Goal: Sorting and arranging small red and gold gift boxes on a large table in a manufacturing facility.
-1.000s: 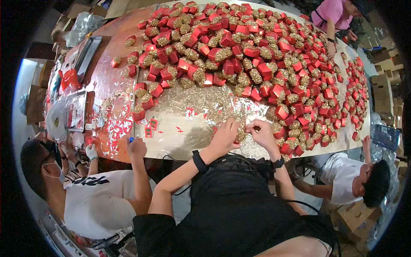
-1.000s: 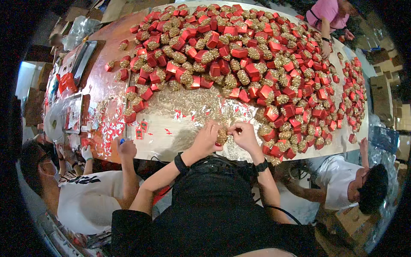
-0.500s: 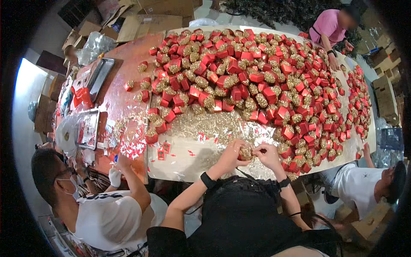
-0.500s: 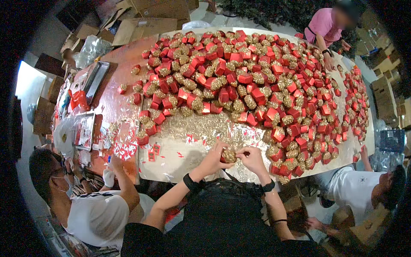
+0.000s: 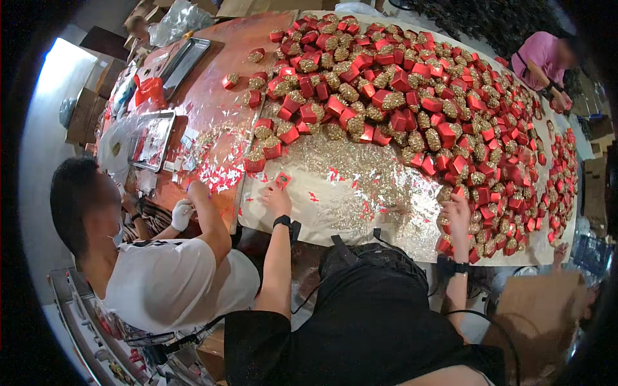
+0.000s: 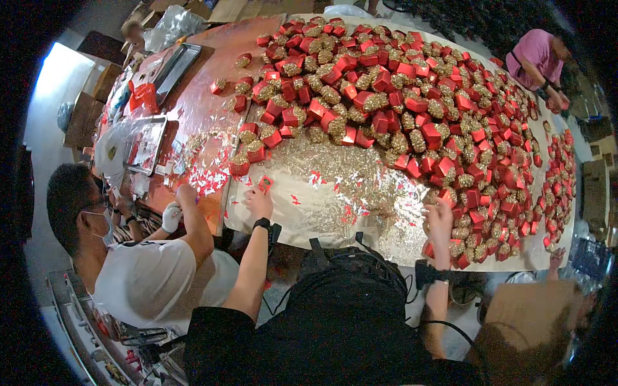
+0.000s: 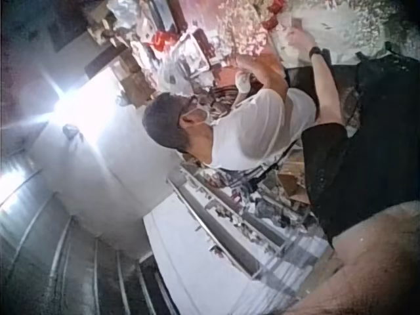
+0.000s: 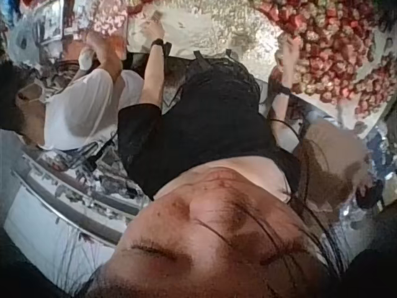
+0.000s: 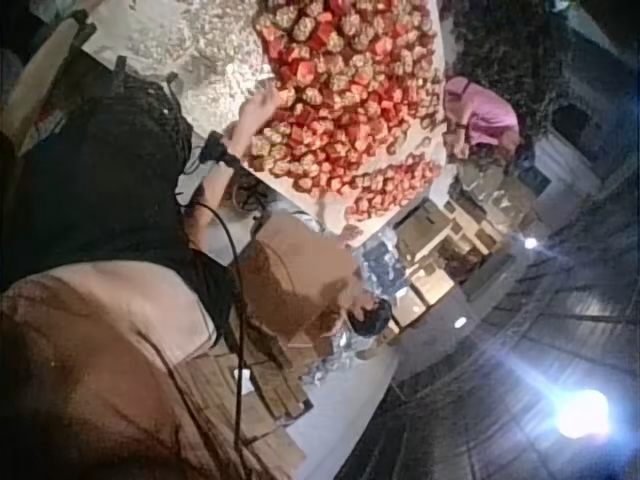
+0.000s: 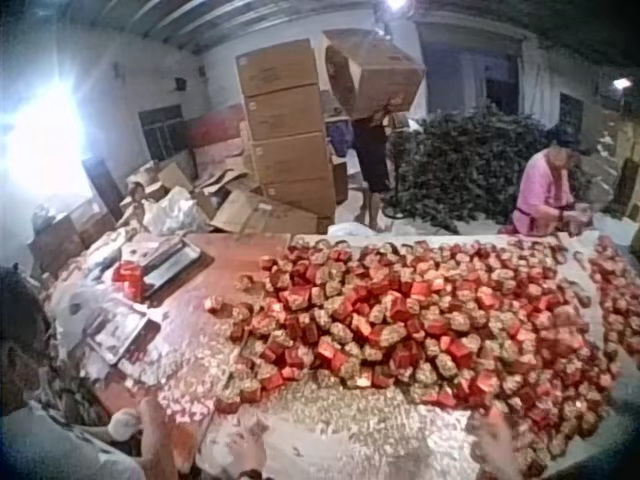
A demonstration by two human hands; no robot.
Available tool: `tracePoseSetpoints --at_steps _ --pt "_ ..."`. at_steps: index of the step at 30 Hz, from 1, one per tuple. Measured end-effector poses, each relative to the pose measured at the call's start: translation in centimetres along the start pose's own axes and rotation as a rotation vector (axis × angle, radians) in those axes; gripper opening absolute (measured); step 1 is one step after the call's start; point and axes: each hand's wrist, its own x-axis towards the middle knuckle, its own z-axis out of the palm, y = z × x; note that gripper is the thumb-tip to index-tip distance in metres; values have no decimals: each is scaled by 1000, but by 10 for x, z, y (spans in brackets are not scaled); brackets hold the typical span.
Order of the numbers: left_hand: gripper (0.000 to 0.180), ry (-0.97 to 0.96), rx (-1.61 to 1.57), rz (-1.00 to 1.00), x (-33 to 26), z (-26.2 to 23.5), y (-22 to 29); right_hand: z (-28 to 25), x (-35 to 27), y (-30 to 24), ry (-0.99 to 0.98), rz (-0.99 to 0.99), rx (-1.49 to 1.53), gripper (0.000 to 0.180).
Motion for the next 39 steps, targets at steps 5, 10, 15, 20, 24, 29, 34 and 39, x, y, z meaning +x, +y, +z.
tracePoseSetpoints --at_steps 5,10,15,20,24,29,34,39 --pt "49 -86 -397 294 -23 -23 28 81 -17 -51 -494 -190 -385 19" --pt "47 -490 -946 649 -63 -93 83 116 -18 -57 -567 -605 -700 48" --pt "37 -780 -1082 893 -94 -191 119 127 -19 -69 -617 -866 -742 57" --pt "18 -791 -962 975 -81 -190 129 113 -13 -52 -829 -144 -467 25" --pt "19 -807 -955 1104 -60 -154 142 99 -15 -40 -984 -54 -277 24" --pt "43 -7 -509 1160 24 -91 201 90 -26 -34 -1017 174 475 26" --pt "53 20 -400 1115 98 -82 238 79 -23 -64 -760 127 287 22" --pt "80 154 -25 1136 84 -96 248 61 -22 -67 -535 -47 329 15"
